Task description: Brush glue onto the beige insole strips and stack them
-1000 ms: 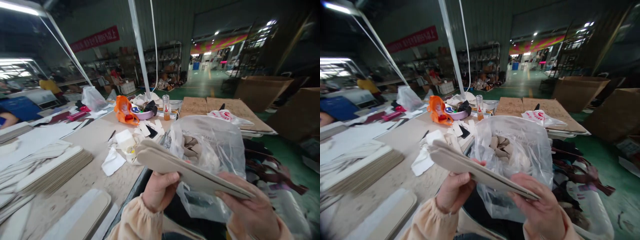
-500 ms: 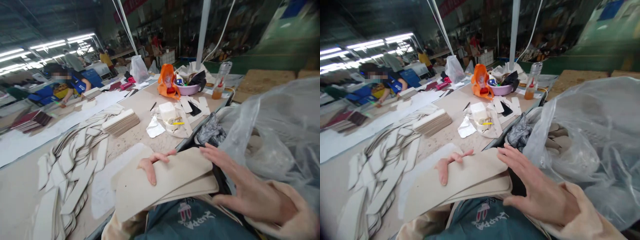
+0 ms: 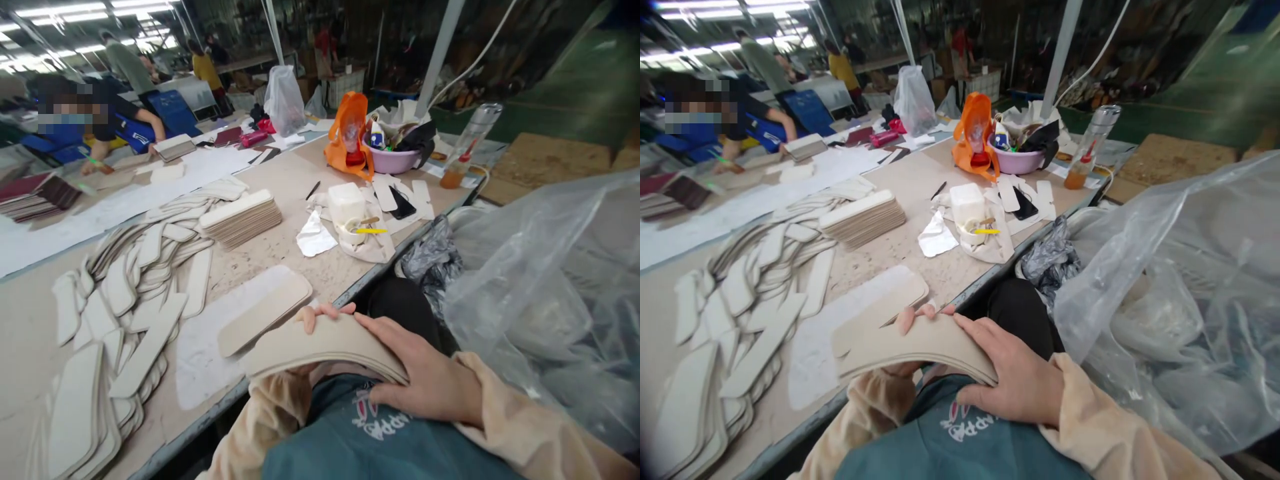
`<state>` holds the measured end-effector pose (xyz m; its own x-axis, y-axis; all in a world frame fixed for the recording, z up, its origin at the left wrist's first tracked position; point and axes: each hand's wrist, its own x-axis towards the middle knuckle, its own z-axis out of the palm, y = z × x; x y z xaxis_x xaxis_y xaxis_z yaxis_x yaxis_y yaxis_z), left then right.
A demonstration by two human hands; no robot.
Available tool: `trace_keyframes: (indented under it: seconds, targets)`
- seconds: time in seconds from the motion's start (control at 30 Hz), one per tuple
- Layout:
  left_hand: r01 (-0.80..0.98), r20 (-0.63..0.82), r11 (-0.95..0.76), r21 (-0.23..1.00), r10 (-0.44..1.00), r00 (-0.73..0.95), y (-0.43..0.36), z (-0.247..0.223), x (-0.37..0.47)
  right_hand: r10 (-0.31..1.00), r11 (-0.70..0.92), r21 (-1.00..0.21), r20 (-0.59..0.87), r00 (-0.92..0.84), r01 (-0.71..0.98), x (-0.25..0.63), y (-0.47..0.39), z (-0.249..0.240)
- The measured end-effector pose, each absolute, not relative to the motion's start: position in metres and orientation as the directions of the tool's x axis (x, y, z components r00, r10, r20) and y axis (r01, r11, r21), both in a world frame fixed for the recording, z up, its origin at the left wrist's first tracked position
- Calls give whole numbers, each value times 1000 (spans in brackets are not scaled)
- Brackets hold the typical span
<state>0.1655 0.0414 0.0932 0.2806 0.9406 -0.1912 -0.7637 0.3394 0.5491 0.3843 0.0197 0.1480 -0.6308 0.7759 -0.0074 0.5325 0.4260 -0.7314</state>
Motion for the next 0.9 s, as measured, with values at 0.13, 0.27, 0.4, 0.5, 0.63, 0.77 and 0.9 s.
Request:
trace_keyframes:
  seconds: [0.13,0.27,0.4,0.5,0.63,0.77,0.9]
  targets:
    - [-765,-194,384,517,923,333,30,101,178,889,327,-655,-30,-457,681,375,16,130]
    - [-781,-181,387,490,922,343,29,97,187,911,344,-553,2,-412,759,373,20,119]
    - [-792,-272,362,492,928,255,34,93,195,896,372,-547,0,-445,750,377,21,109]
    - [-800,-317,368,473,919,236,36,91,199,881,378,-569,-21,-472,730,383,22,99]
    - [-822,-332,383,421,908,254,36,86,202,875,374,-683,34,-484,628,392,25,93]
    - [-819,-385,399,413,891,240,36,84,204,946,190,-833,13,-324,519,396,25,99]
    - [-804,-447,418,423,868,217,38,83,205,989,-77,-910,-120,-82,407,399,23,99]
